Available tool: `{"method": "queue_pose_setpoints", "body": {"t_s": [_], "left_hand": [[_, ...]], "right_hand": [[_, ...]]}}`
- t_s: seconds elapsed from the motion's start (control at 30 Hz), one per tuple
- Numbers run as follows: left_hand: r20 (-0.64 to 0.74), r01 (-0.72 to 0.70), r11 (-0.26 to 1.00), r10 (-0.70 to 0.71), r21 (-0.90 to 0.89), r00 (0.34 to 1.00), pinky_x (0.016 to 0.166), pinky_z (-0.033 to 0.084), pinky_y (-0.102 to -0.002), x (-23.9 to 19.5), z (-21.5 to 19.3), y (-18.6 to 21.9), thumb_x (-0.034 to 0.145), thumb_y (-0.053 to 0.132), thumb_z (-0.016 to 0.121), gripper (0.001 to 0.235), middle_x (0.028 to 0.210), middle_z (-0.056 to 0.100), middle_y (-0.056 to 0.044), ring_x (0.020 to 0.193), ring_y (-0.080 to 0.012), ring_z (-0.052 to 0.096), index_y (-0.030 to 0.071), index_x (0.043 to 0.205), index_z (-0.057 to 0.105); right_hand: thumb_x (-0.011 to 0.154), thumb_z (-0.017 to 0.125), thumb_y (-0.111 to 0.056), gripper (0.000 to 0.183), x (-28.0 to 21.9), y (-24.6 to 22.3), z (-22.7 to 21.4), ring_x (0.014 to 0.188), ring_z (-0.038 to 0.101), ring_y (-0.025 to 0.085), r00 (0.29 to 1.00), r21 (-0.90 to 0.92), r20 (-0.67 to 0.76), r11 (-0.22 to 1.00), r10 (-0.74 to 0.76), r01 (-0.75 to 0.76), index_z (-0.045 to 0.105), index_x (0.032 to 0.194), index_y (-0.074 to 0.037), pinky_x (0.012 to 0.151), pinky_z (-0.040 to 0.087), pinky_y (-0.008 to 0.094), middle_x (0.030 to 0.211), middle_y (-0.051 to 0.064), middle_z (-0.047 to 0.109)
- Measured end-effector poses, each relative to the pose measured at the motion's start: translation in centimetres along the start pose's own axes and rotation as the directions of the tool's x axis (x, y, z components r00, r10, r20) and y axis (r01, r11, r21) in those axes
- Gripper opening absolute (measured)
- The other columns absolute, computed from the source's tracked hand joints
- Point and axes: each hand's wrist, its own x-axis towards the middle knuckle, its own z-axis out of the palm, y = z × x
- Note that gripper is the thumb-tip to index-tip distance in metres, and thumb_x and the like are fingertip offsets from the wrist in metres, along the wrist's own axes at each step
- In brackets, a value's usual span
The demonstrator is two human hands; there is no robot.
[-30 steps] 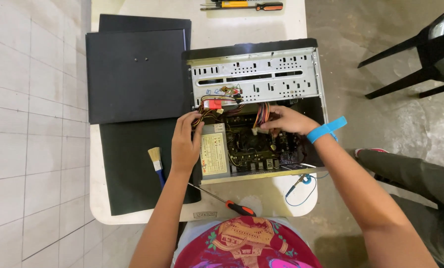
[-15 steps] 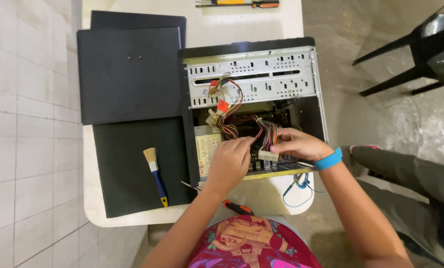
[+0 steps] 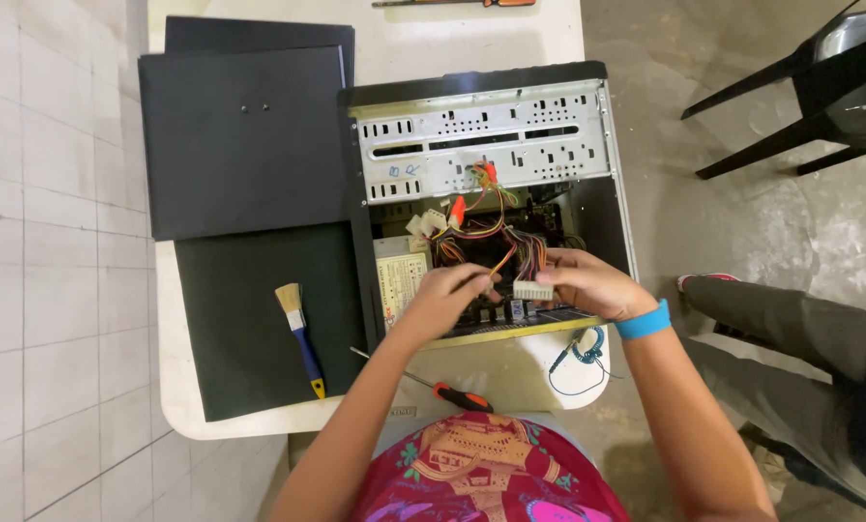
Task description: The person works inside an open desktop computer case, manipulating and connecting various internal cables to the motherboard and power supply. They handle a red ribbon cable and other power connectors, routing them within the chassis.
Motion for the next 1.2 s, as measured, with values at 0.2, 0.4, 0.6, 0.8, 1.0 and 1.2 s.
{"method": "queue_pose_setpoints", "body": {"t_s": [0.2,0.4,0.6,0.8,1.0,1.2], "left_hand": [[0.089,0.098,0.973,-0.081,-0.209,0.993,0.123,0.021,-0.056,0.5,-0.1,-1.2,0.102,0.043,0.057,0.048,0.136,0.067,-0.020,0.144,-0.0466,0.041,0.011,0.136,0.068],[0.188,0.174,0.983,-0.160,-0.061,0.969,0.126,0.013,-0.057,-0.1,-1.6,-0.7,0.098,0.049,0.061,0.052,0.143,0.062,-0.019,0.154,-0.0454,0.020,0.014,0.137,0.067],[0.155,0.131,0.991,-0.134,0.029,0.979,0.125,0.016,-0.060,1.0,0.2,-4.0,0.097,0.055,0.064,0.055,0.133,0.067,-0.012,0.153,-0.0465,0.018,0.018,0.137,0.068],[0.141,0.026,0.998,-0.035,0.063,0.989,0.126,0.013,-0.058,1.4,0.4,-5.6,0.099,0.054,0.061,0.052,0.126,0.071,-0.010,0.145,-0.0421,0.036,0.018,0.136,0.068],[0.116,-0.110,0.978,0.090,0.179,0.989,0.128,0.017,-0.050,1.6,0.9,-7.1,0.102,0.048,0.059,0.045,0.113,0.075,-0.007,0.123,-0.0261,0.062,0.014,0.130,0.069],[0.125,-0.097,0.976,0.074,0.192,0.989,0.128,0.016,-0.050,1.5,0.8,-6.7,0.104,0.048,0.057,0.047,0.120,0.074,-0.008,0.126,-0.0258,0.060,0.013,0.133,0.067]], "right_hand": [[0.083,0.081,-0.012,0.054,-1.4,-0.7,2.9,0.089,0.071,0.025,0.994,-0.199,-0.084,0.978,-0.077,0.059,0.064,0.129,0.011,0.074,0.061,0.040,0.103,0.019,0.074],[0.080,0.083,-0.004,0.044,-1.7,0.1,4.1,0.087,0.071,0.024,0.981,-0.233,-0.072,0.960,-0.179,0.158,0.070,0.121,0.007,0.073,0.060,0.037,0.101,0.016,0.074],[0.081,0.082,-0.002,0.043,-1.2,0.9,4.1,0.076,0.071,0.019,0.972,-0.195,-0.086,0.961,-0.218,0.198,0.068,0.120,0.008,0.058,0.059,0.030,0.094,0.013,0.072],[0.080,0.083,0.000,0.044,-0.8,1.4,3.9,0.077,0.069,0.018,0.959,-0.220,-0.121,0.949,-0.255,0.225,0.068,0.121,0.007,0.061,0.059,0.030,0.097,0.014,0.073],[0.081,0.082,0.001,0.040,0.1,3.3,2.4,0.074,0.071,0.019,0.952,-0.195,-0.147,0.951,-0.270,0.240,0.068,0.118,0.008,0.056,0.061,0.031,0.094,0.015,0.072],[0.080,0.083,0.002,0.034,0.1,3.3,2.5,0.072,0.071,0.020,0.952,-0.175,-0.167,0.958,-0.257,0.228,0.070,0.112,0.008,0.058,0.060,0.033,0.089,0.015,0.073]]}}
